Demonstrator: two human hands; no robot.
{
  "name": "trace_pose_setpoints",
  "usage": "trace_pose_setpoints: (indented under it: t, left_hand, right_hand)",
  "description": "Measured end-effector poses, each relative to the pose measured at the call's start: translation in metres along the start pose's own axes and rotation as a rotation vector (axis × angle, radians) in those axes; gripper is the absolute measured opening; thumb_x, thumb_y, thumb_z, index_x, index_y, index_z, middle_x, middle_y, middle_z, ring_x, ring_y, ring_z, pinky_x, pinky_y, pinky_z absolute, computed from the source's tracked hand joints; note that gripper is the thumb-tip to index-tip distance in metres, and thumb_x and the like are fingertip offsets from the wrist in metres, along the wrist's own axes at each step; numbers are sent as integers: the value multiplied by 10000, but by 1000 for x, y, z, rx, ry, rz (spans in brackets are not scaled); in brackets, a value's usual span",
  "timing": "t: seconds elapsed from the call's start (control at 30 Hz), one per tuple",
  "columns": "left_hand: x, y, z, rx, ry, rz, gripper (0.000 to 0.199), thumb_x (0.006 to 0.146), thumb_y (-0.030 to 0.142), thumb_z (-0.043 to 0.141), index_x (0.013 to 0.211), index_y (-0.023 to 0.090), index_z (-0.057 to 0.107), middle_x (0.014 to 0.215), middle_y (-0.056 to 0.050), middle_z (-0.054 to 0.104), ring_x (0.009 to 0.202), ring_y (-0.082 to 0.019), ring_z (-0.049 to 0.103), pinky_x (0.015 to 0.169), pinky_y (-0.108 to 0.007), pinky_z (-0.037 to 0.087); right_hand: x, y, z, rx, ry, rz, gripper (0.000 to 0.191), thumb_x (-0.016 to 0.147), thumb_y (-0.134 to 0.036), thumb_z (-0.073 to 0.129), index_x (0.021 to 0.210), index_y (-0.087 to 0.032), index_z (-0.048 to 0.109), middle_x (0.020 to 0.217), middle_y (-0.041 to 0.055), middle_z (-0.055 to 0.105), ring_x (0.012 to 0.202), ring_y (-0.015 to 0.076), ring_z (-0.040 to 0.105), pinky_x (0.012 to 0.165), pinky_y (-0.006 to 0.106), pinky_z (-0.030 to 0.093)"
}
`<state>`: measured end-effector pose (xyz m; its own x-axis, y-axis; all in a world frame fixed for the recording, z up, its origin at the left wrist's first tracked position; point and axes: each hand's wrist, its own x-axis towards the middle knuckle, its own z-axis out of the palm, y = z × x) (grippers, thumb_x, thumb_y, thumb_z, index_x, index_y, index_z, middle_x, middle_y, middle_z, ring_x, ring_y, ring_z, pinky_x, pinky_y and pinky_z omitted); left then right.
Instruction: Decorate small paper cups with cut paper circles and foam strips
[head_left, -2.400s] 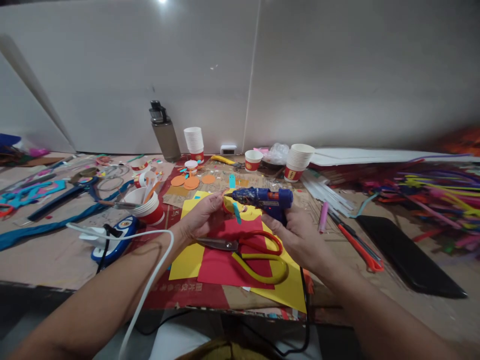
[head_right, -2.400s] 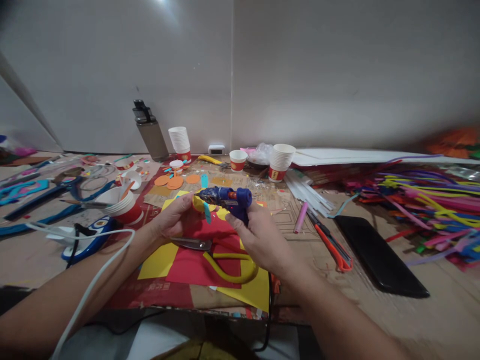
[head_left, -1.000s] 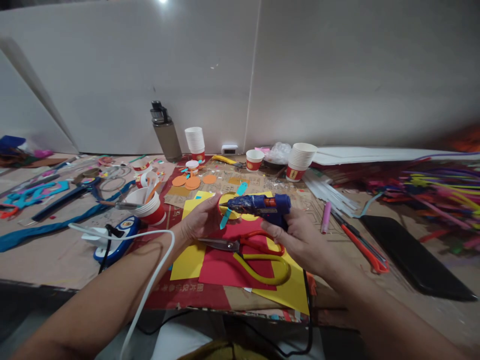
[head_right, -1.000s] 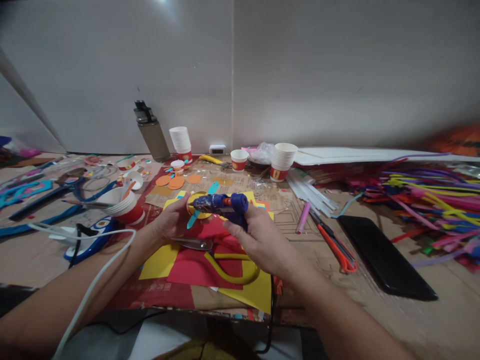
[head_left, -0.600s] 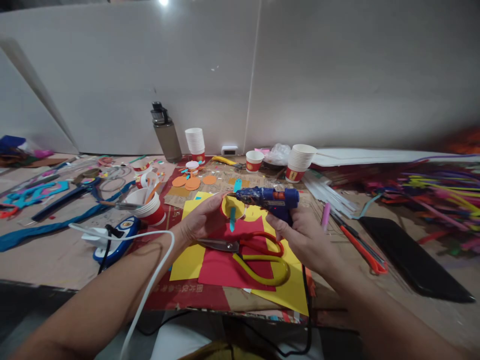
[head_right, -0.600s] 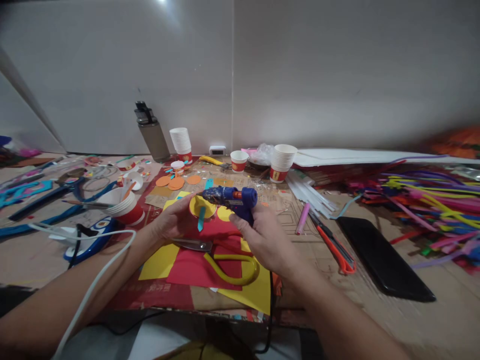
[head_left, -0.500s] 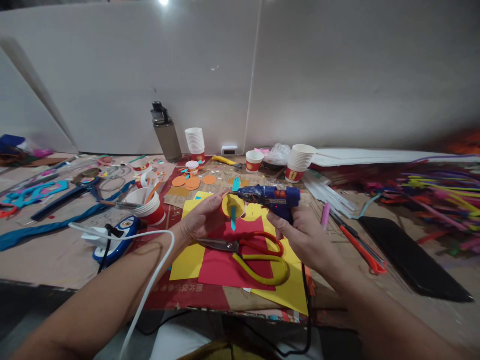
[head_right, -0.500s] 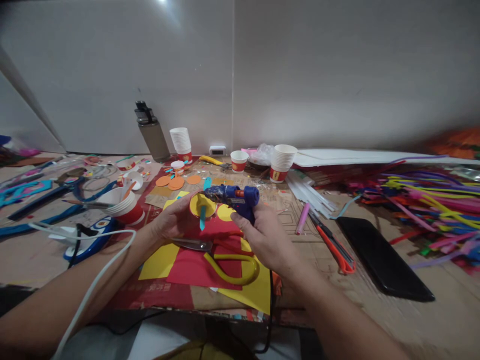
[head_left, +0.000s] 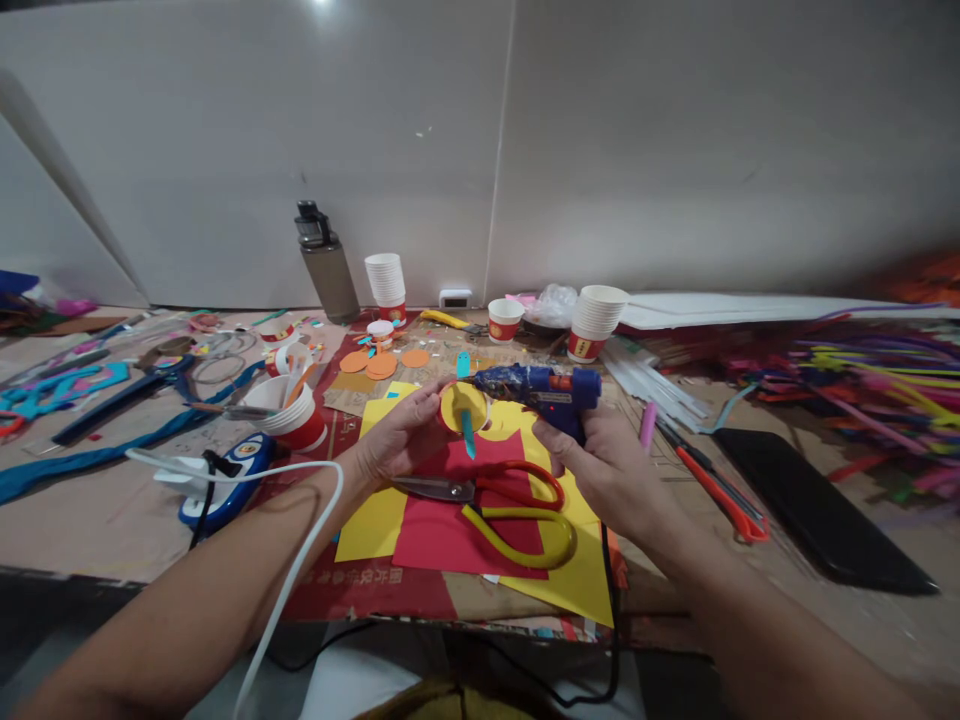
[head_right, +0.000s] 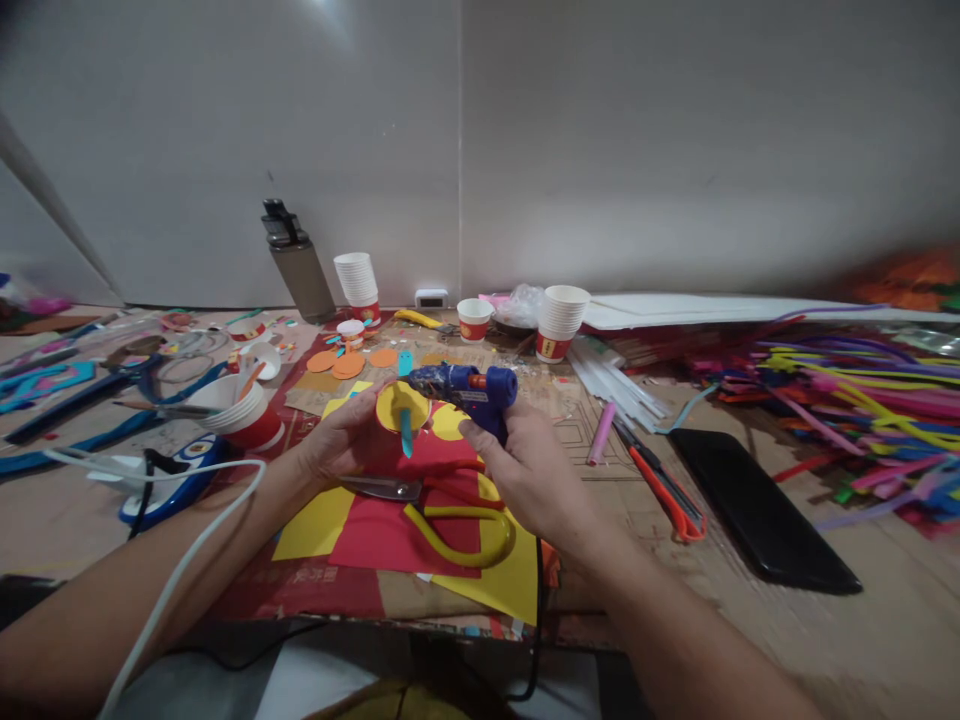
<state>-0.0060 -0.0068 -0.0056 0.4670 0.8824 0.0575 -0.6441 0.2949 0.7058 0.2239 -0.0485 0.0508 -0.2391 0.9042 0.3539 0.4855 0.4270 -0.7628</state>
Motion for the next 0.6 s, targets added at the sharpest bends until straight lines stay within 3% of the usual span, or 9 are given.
trace_pose_setpoints:
  t: [0.2, 0.37, 0.5, 0.6]
  left_hand:
    - [0, 3, 1, -41, 67, 21, 355, 813, 287, 668, 1148, 170, 651, 1040, -90, 726, 975, -251, 681, 843, -375, 555]
    - [1, -1, -5, -26, 32, 1, 388, 786, 294, 704, 1154, 184, 646, 1050, -85, 719, 934, -240, 689, 782, -338, 563]
    - [2, -4, -8, -8, 2, 7, 417, 748, 315, 747, 1129, 176, 648, 1038, -82, 711, 908, -216, 684, 779, -316, 557]
    - [3, -3, -9, 13, 10, -14, 416, 760, 324, 735, 1139, 176, 646, 1037, -82, 711, 877, -207, 686, 767, -314, 558]
  right_hand:
    - [0, -2, -1, 11, 4, -14, 245, 903, -389, 532, 866, -171, 638, 722, 30, 618, 661, 168, 552, 641, 299, 451]
    - [0, 0, 3, 30, -39, 0, 267, 916, -395, 519, 990, -170, 643, 890, 60, 674, 795, 199, 610, 744, 339, 484]
    - [-1, 1, 4, -2, -50, 6, 289, 919, -407, 510, 982, -158, 643, 831, 64, 671, 740, 199, 608, 705, 345, 492]
    - [-2, 1, 6, 20, -67, -34, 299, 925, -404, 506, 1040, -164, 640, 858, 67, 679, 810, 218, 625, 764, 369, 505]
